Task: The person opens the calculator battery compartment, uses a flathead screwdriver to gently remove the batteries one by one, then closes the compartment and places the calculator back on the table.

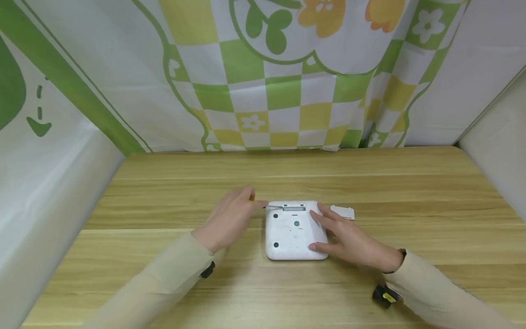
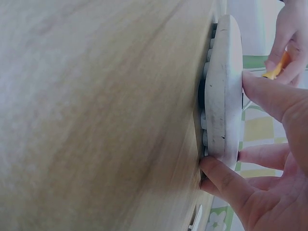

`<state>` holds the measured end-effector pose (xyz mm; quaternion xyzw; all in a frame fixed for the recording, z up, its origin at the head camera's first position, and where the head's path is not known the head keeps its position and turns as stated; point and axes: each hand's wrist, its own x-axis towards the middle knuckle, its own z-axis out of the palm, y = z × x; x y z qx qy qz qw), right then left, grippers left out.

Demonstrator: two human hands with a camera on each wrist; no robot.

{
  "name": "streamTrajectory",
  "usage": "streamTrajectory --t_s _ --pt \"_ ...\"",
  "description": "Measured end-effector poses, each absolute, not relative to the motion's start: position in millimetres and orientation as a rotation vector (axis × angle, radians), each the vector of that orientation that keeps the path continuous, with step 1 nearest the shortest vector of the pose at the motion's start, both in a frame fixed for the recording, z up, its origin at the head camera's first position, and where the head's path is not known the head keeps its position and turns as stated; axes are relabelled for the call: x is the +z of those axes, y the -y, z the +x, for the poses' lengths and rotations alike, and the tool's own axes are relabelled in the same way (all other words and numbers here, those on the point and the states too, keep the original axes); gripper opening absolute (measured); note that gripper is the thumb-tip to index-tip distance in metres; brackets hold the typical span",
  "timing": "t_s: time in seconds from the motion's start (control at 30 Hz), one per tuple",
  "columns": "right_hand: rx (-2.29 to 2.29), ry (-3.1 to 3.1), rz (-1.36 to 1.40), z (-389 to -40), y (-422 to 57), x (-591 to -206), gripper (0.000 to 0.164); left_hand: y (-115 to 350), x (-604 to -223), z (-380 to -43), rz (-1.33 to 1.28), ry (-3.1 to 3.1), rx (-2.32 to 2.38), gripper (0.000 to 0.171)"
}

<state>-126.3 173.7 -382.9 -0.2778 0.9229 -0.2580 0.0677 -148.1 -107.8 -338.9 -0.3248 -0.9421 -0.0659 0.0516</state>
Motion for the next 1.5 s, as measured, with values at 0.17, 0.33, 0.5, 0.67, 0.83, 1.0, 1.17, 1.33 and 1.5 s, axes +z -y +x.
streamTrajectory --t_s 0.17,0.33,0.5,0.67,0.83,1.0,1.17,1.33,1.5 --pt "-0.777 -2.777 -0.836 -126.1 -173.3 -383.3 0.073 98.7 -330.5 -150.8 -1.043 2.850 -0.010 0.046" --pt "-0.781 -2.781 -0.842 -125.9 -172.9 -383.7 0.073 89.0 -319.6 -152.2 -1.057 2.877 0.138 0.043" --pt "-0.780 -2.770 -0.840 -125.8 -172.4 -383.5 0.073 75.9 -306.2 -152.6 -1.098 2.834 0.294 0.021" --pt "-0.779 -2.772 -0.857 -125.8 -172.4 -383.7 0.072 59.8 -295.2 -155.6 -1.133 2.781 0.501 0.008" --pt "-0.783 -2.786 -0.878 -125.6 -172.3 -383.7 0.072 60.2 -294.6 -163.4 -1.151 2.870 0.445 0.014" --pt "-0.762 -2.803 -0.880 -125.5 -173.5 -382.5 0.072 77.9 -305.1 -167.3 -1.173 2.916 0.152 0.034" --pt "-0.731 -2.804 -0.883 -125.3 -174.3 -380.9 0.071 90.0 -316.1 -166.1 -1.158 2.869 -0.017 0.040" --pt "-0.718 -2.803 -0.889 -125.5 -173.7 -379.7 0.071 98.3 -323.8 -164.1 -1.115 2.842 -0.139 0.048" --pt "-0.716 -2.791 -0.873 -126.5 -172.1 -380.0 0.072 106.3 -332.6 -162.3 -1.077 2.808 -0.225 0.060"
